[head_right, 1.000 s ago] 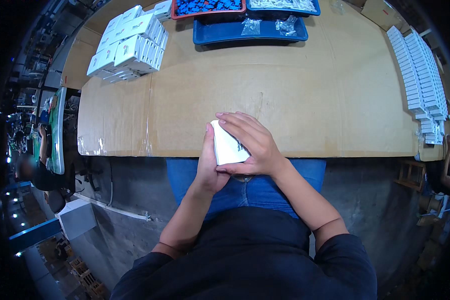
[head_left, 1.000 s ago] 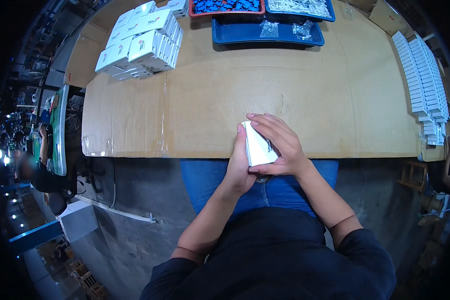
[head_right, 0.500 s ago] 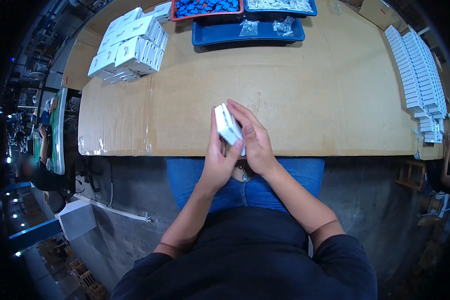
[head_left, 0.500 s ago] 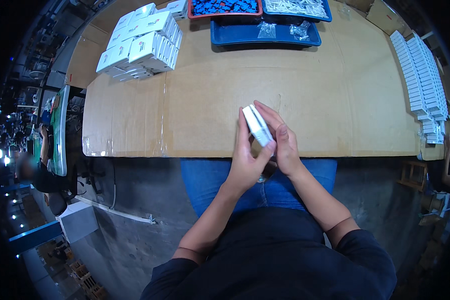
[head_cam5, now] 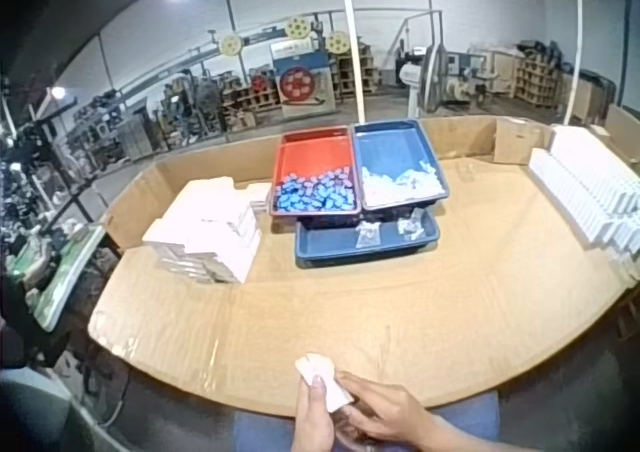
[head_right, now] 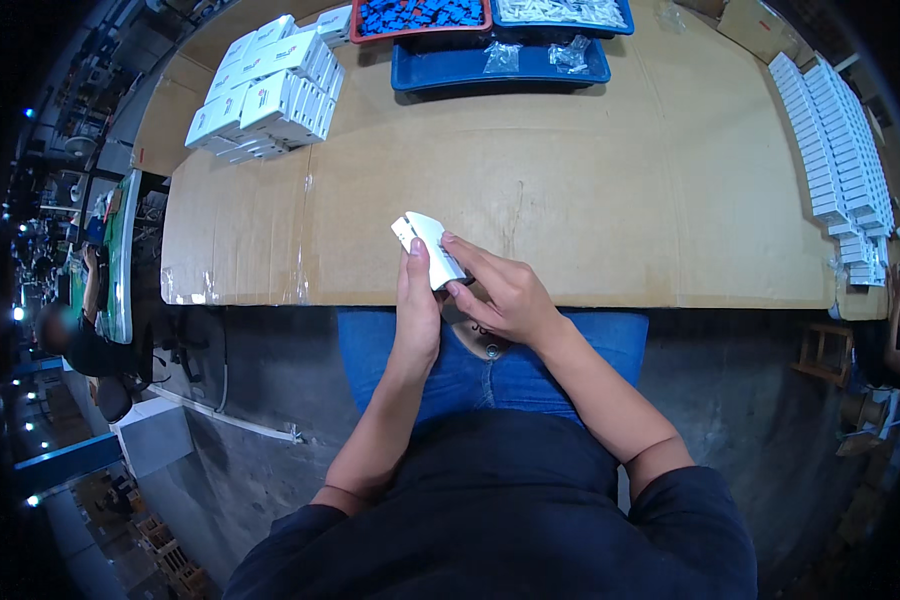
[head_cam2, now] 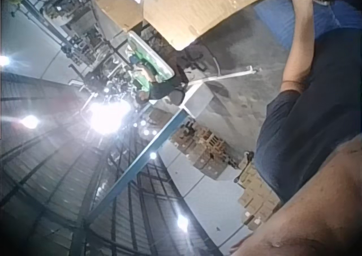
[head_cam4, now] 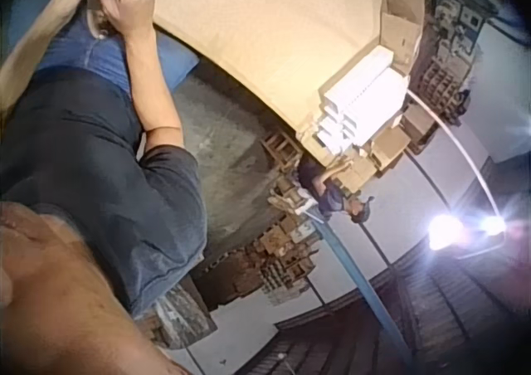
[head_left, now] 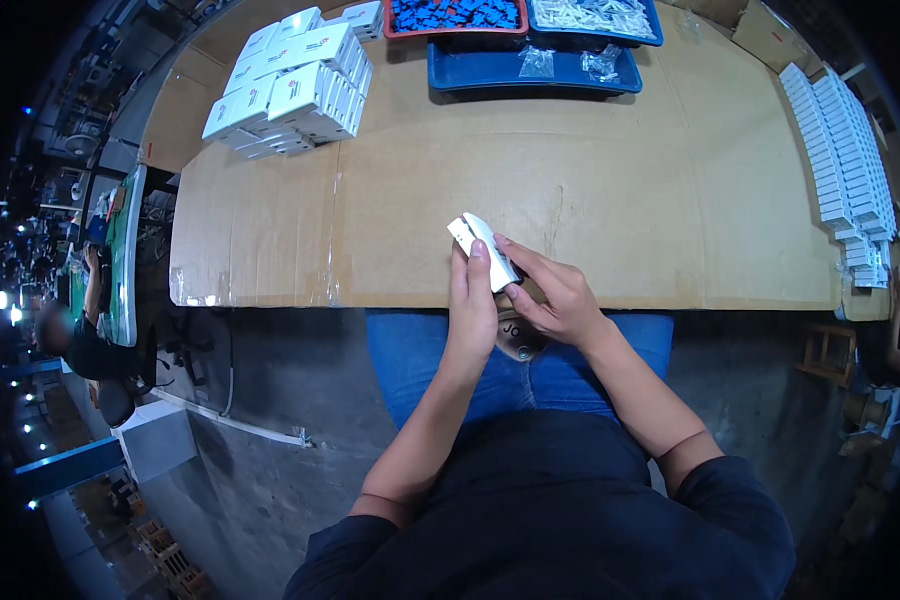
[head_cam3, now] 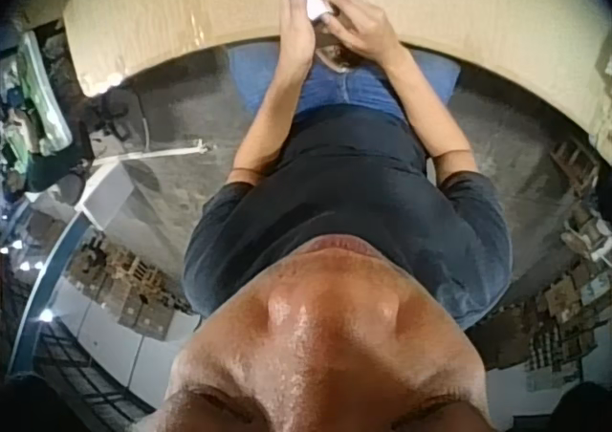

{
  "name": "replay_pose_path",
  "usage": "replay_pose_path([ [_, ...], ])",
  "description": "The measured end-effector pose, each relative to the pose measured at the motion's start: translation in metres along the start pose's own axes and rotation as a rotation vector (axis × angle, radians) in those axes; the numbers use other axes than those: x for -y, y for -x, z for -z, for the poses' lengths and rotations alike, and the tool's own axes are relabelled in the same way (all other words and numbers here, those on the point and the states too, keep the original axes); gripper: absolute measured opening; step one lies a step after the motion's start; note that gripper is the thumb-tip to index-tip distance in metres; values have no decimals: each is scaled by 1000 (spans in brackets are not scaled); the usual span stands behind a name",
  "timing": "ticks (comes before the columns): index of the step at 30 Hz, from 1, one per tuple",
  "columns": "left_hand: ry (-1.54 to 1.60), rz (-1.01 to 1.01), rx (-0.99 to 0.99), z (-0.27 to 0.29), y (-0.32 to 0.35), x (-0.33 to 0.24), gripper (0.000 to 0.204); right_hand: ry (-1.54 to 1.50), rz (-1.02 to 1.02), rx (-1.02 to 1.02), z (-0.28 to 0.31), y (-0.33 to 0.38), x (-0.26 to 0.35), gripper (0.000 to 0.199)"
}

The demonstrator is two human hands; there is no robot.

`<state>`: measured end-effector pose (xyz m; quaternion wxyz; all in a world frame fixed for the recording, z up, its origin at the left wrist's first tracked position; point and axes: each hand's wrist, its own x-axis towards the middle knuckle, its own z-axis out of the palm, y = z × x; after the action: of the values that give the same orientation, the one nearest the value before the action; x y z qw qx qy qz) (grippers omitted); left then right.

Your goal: Packaging small parts into boxes and plastic bags at a workstation.

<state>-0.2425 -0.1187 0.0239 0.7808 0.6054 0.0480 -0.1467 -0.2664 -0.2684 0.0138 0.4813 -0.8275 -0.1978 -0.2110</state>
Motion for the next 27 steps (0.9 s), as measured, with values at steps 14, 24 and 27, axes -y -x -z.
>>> replay_pose_path([
  [14, -117, -147, -45, 1, 10, -13, 46, 136, 102, -46, -21, 6, 7, 48],
  [24, -79, -96, -15, 0, 10, -16, 39, 172, 86, -40, -20, 10, 12, 40],
  [27, -81, -84, -23, 5, 8, -9, 39, 162, 60, -22, -21, 13, 12, 41],
])
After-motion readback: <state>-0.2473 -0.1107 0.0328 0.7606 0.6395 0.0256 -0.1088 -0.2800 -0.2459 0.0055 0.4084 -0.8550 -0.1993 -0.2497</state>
